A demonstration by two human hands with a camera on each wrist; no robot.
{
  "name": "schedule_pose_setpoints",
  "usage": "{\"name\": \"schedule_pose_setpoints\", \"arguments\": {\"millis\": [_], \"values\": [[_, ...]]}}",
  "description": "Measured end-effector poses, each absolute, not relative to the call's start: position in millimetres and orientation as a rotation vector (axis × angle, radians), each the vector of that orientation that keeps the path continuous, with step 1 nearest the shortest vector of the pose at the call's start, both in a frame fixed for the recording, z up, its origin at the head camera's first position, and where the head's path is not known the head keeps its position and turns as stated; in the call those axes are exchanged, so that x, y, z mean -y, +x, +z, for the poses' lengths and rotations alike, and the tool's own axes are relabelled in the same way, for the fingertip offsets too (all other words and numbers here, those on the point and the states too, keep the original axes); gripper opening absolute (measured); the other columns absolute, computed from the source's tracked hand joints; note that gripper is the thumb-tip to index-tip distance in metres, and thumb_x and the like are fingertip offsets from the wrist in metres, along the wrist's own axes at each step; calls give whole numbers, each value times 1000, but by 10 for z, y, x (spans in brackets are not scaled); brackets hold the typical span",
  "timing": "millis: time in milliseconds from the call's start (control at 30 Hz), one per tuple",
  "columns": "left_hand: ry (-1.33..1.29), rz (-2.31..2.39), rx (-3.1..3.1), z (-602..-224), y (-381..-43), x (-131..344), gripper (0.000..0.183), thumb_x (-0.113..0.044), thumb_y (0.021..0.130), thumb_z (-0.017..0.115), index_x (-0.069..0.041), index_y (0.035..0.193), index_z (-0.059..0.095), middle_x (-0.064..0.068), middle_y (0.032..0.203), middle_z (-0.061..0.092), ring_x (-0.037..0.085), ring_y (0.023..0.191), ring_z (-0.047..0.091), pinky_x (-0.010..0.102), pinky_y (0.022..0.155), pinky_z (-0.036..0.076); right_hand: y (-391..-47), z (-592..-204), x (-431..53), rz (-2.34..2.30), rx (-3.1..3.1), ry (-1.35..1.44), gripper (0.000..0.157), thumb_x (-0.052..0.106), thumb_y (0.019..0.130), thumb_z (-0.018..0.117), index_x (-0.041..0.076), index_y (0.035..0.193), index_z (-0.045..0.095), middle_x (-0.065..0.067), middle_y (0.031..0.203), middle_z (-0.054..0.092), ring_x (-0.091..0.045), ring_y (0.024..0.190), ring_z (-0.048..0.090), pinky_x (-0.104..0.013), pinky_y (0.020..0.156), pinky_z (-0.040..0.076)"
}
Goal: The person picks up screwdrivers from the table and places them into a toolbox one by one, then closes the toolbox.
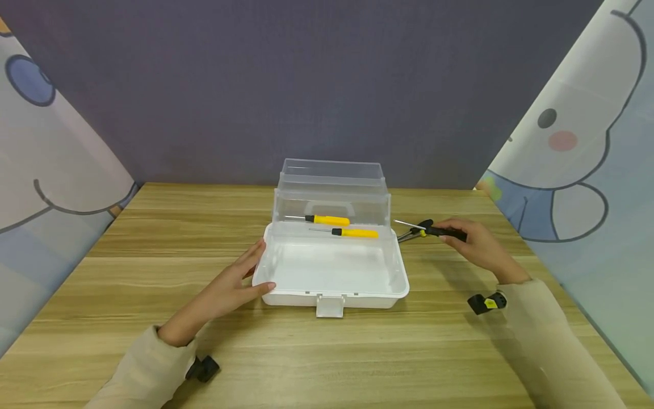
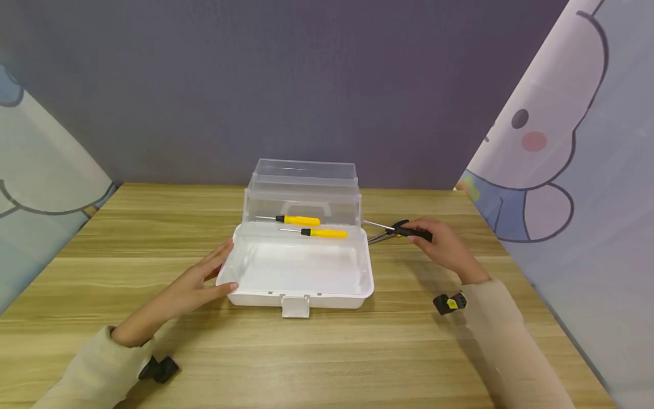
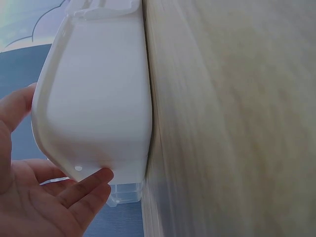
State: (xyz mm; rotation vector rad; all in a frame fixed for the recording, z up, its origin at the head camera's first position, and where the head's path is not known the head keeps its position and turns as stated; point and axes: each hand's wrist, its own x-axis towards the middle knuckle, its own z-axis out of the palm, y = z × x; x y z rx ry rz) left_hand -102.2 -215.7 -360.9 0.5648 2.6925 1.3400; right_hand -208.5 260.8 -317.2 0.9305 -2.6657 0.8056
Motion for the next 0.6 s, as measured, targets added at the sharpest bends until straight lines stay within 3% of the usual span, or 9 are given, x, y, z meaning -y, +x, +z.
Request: {"name": "schedule_pose_setpoints", "arguments": {"millis": [133, 333, 600], "values": [[561, 1342, -2691, -3612, -1023, 2159, 88, -33, 88, 67, 2, 149, 13, 16, 157, 5, 35, 141, 15, 46, 105, 32, -2092, -3158, -2587, 814, 2667, 922, 28, -7, 85, 64, 1, 111, 66, -19, 105, 65, -8, 57, 42, -23, 49, 38], [567, 1355, -2690, -3628, -1032, 2163, 87, -32, 88, 67, 0, 149, 14, 14, 157, 5, 34, 142, 13, 46, 105, 32, -2079, -3122, -2544, 768, 2649, 937, 28, -5, 84, 65, 1, 111, 67, -19, 107, 66, -8, 71, 49, -23, 58, 41], [570, 1360, -2688, -3621, -1032, 2157, 87, -31, 88, 68, 1, 149, 14, 14, 157, 5, 33, 142, 13, 45, 105, 32, -2052, -3092, -2470, 784, 2657, 948, 26, 1, 87, 65, 3, 113, 66, -17, 110, 65, -9, 70, 50, -22, 56, 42]]}}
